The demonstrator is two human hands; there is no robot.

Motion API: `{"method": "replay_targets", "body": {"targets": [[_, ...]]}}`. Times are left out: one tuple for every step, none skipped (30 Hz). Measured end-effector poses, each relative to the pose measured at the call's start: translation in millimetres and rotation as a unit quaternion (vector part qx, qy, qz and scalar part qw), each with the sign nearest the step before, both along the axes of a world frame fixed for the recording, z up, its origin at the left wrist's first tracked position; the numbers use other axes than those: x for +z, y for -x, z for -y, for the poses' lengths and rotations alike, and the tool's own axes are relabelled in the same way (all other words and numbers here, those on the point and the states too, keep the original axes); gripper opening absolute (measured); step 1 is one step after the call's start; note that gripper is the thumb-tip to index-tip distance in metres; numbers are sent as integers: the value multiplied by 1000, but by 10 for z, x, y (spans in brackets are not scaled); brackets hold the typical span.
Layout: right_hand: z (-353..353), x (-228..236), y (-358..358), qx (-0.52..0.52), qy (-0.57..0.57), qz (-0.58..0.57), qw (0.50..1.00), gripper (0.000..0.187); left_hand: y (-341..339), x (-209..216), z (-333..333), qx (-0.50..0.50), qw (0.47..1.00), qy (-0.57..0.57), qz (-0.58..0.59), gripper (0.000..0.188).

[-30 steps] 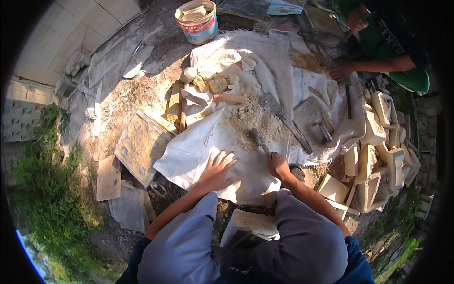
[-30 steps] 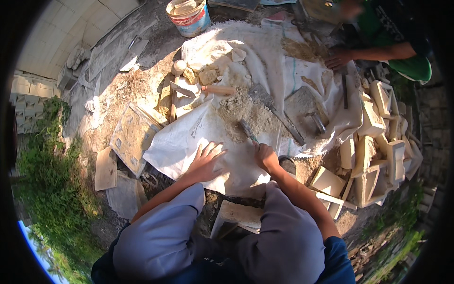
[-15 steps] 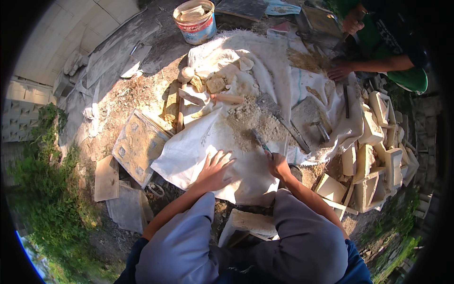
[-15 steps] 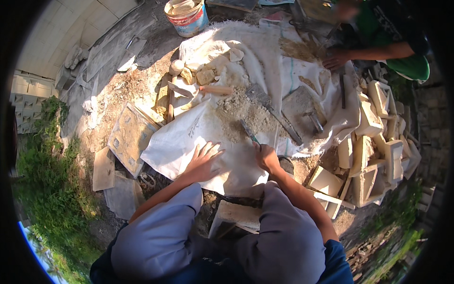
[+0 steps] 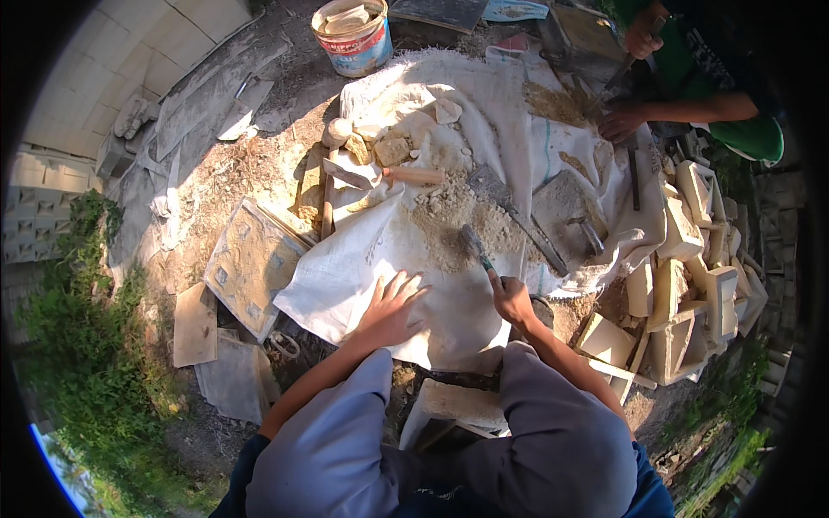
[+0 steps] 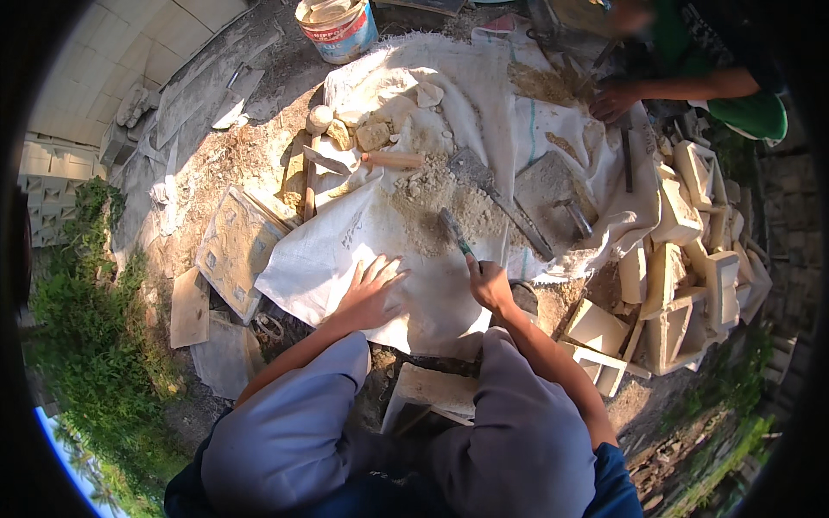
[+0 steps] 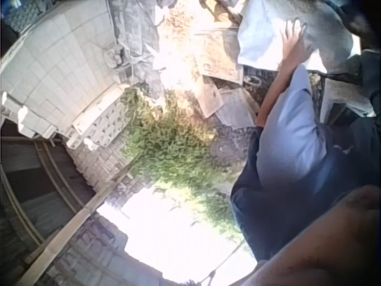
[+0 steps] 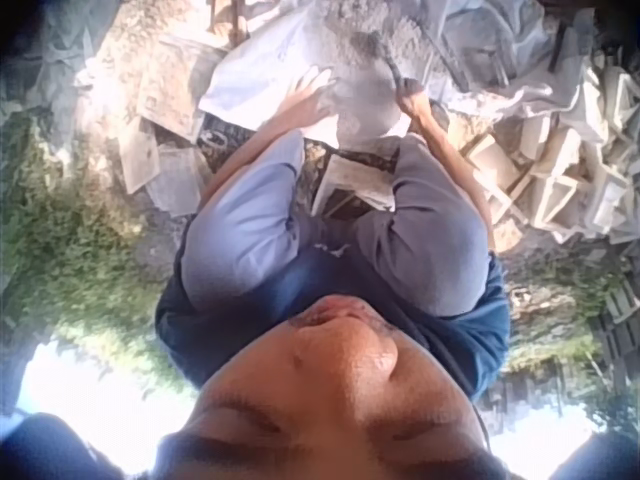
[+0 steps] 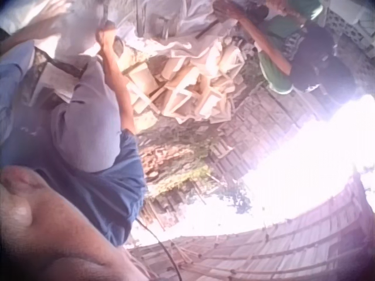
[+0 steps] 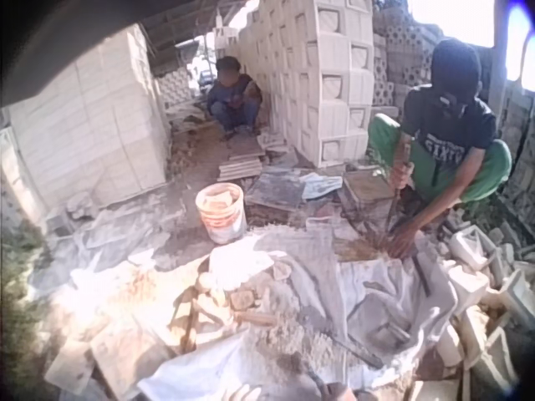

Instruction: The person scrapes and chisels a stone block using a small hand tool, removing dust and shaping the surface while the stone rests on a pile of other blocks.

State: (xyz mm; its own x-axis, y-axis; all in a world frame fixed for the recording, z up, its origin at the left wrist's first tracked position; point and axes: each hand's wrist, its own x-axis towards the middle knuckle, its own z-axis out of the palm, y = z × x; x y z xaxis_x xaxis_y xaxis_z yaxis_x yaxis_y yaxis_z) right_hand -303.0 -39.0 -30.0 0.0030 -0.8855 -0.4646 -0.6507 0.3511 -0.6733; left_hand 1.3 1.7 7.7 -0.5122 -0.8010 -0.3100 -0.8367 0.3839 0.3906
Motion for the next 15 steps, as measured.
{"method": "replay_targets", "body": {"targets": [[29,142,-19,-6,8,17,1000,63,3,-10,-1,2,1000,7,1,81],[28,193,-30,-11,32,38,999,63,-1,-21,9,3,1000,4,2,81],[25,247,-45,-15,57,59,997,62,-6,-36,16,-3,1000,10,4,80],[15,311,-71,-13,54,60,997,62,-15,-43,3,-8,1000,15,6,79],[4,384,-111,-17,68,108,992,63,-35,-38,-31,-5,1000,14,7,79],[-5,442,-101,-27,84,150,985,63,-26,-38,-32,-1,1000,12,-3,79],[-51,341,-79,-29,85,147,985,63,-7,-41,-17,5,1000,11,-13,79],[-139,162,-65,-12,117,107,987,64,21,-47,5,4,1000,-1,-7,79],[-198,45,-65,9,147,72,987,66,16,-37,4,6,1000,-1,-5,79],[-225,50,-10,19,31,29,999,70,39,-23,16,3,1000,-7,-4,79],[-224,-185,73,31,-83,-38,995,73,66,-9,29,0,1000,-13,-3,79],[-207,-160,46,11,-88,-21,996,75,47,14,24,-2,1000,0,-4,81],[-173,-41,5,-11,-92,-5,996,76,19,2,11,-1,1000,0,-1,81],[-130,58,-26,-23,-69,23,997,76,-3,-14,-1,0,1000,7,1,80],[-97,150,-25,-35,-47,50,997,77,0,-24,-12,-1,1000,14,2,80]]}}
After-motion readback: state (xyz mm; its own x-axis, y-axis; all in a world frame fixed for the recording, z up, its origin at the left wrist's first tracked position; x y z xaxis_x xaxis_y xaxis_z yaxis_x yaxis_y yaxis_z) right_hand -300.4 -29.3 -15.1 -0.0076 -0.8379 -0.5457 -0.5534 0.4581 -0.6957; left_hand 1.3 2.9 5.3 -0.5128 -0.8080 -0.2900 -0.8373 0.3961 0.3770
